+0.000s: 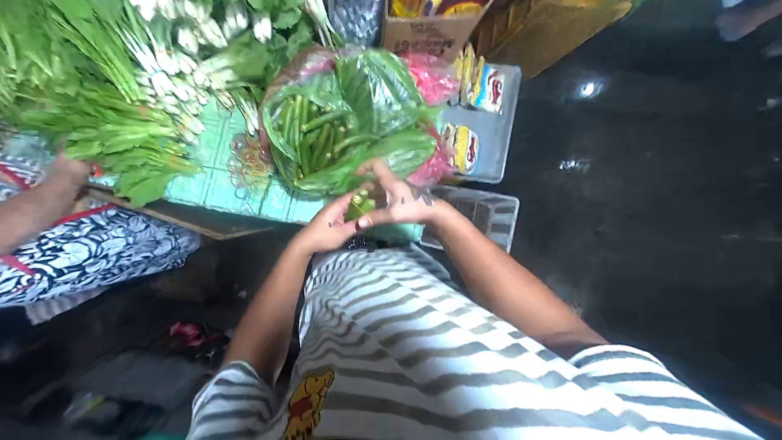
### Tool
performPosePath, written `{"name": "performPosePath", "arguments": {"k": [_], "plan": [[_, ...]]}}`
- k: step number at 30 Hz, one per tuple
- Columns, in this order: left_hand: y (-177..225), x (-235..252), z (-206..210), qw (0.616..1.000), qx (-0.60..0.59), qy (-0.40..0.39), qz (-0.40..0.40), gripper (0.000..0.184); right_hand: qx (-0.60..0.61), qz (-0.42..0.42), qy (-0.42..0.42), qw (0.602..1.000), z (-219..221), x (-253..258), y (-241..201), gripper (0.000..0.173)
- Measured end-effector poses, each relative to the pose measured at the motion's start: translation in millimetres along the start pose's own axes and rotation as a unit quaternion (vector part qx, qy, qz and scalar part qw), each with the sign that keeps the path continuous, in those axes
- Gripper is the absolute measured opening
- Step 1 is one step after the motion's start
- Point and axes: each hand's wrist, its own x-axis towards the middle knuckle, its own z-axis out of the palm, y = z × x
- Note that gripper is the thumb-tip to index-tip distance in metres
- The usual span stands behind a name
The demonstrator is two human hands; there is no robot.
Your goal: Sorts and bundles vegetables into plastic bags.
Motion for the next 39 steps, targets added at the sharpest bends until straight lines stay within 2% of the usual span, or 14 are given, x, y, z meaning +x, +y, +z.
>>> {"name": "performPosePath", "arguments": {"k": [2, 5, 8, 10, 15, 18, 20, 22, 23, 25, 27, 30, 34, 39], "plan": [[-25, -3, 11, 0.997, 0.066, 0.019, -0.036, 0.046, 0.103, 0.019, 0.027, 0.994, 5, -17, 41, 0.087], [-53, 3, 16, 0.99, 0.135, -0.008, -0.042, 0.043, 0.181, -0.023, 0.047, 0.982, -2, -41, 78, 0.079], [-67, 19, 12, 0.981, 0.176, -0.07, -0.029, 0.042, 0.202, -0.054, 0.06, 0.976, -8, -58, 92, 0.076], [-71, 24, 5, 0.975, 0.197, -0.097, -0.025, 0.043, 0.238, -0.077, 0.092, 0.964, -6, -66, 93, 0.067], [-47, 34, -41, 0.972, 0.21, -0.09, -0.053, 0.044, 0.234, -0.136, 0.181, 0.946, -23, -62, 86, 0.039], [-41, 21, -59, 0.976, 0.194, -0.066, -0.073, 0.042, 0.105, -0.102, 0.211, 0.967, -10, -67, 95, 0.019], [-47, 4, -62, 0.981, 0.161, -0.038, -0.101, 0.038, -0.059, -0.041, 0.167, 0.983, 6, -65, 106, 0.016], [-63, -12, -64, 0.986, 0.108, -0.009, -0.13, 0.037, -0.215, -0.001, 0.071, 0.974, 21, -53, 120, 0.016], [-74, -18, -65, 0.987, 0.073, 0.007, -0.14, 0.035, -0.249, 0.0, 0.021, 0.968, 28, -45, 132, 0.019], [-94, -28, -61, 0.987, -0.009, 0.047, -0.153, 0.033, -0.266, -0.023, -0.06, 0.962, 36, -32, 157, 0.025], [-108, -38, -54, 0.979, -0.093, 0.096, -0.157, 0.033, -0.253, -0.066, -0.096, 0.96, 40, -20, 181, 0.023], [-111, -49, -46, 0.962, -0.184, 0.143, -0.145, 0.034, -0.302, 0.0, -0.208, 0.93, 27, -6, 136, 0.03], [-114, -54, -40, 0.943, -0.28, 0.148, -0.106, 0.031, -0.323, -0.035, -0.179, 0.929, 26, -11, 130, 0.023], [-108, -63, -39, 0.937, -0.295, 0.166, -0.091, 0.028, -0.274, -0.091, -0.192, 0.938, 24, -12, 141, 0.02]]}}
